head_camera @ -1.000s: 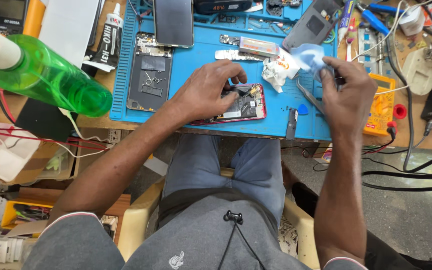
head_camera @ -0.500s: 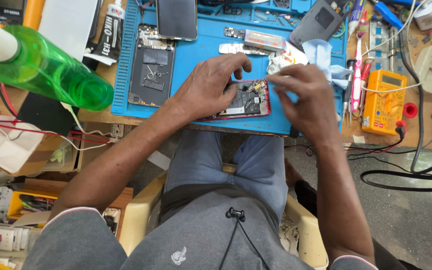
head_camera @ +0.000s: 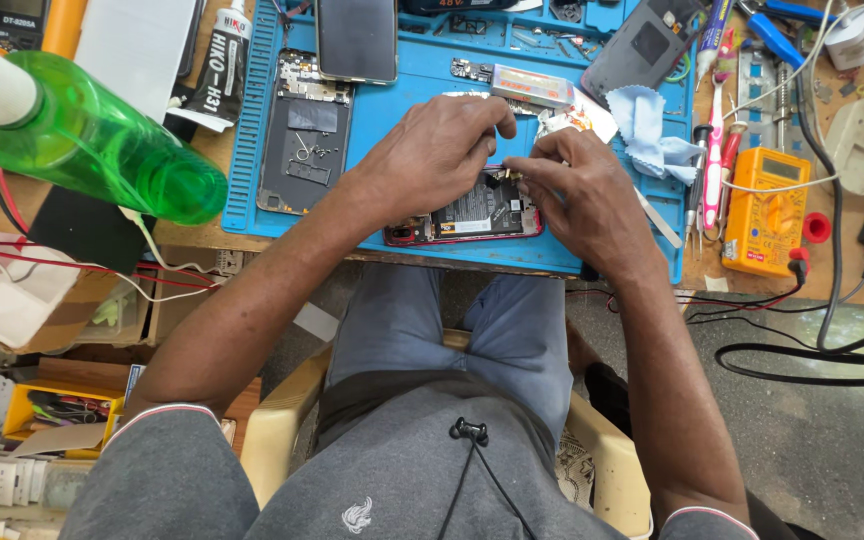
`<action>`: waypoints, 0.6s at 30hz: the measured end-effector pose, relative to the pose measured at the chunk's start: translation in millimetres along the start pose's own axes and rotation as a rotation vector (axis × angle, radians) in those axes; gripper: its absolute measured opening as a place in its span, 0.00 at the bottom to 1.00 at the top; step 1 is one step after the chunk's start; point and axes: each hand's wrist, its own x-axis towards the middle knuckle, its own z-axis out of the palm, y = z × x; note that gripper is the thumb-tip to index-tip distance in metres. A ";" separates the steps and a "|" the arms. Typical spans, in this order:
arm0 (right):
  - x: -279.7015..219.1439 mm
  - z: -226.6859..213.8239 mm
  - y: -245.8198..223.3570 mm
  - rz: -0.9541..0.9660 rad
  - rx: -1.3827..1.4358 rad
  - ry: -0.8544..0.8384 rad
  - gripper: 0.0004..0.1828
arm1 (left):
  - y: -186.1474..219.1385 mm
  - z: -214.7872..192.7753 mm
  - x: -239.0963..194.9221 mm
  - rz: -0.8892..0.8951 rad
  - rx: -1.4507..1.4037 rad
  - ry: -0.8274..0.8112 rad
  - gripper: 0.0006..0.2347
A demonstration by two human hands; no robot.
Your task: The person uses a precision screwdriver to remove screws from a disassembled mobile phone on a blue mat. They then use tweezers to lift and remove a small internal component, followed by wiping the area with a cloth. The person continues to manipulate internal parts with tweezers and a screwdriver throughout the clip.
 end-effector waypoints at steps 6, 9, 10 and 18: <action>4.4 9.4 6.0 0.147 0.103 0.101 0.09 | -1.1 6.1 0.8 -0.078 -0.028 -0.065 0.06; -2.4 11.8 13.0 0.216 0.054 0.169 0.10 | -5.8 9.7 2.0 -0.125 -0.067 -0.086 0.07; -4.5 10.1 17.0 0.236 -0.030 0.204 0.10 | -7.4 11.0 2.6 -0.137 -0.073 -0.084 0.07; -10.0 -3.5 33.6 0.268 -0.297 0.221 0.04 | -8.3 6.5 5.1 -0.080 -0.077 -0.020 0.05</action>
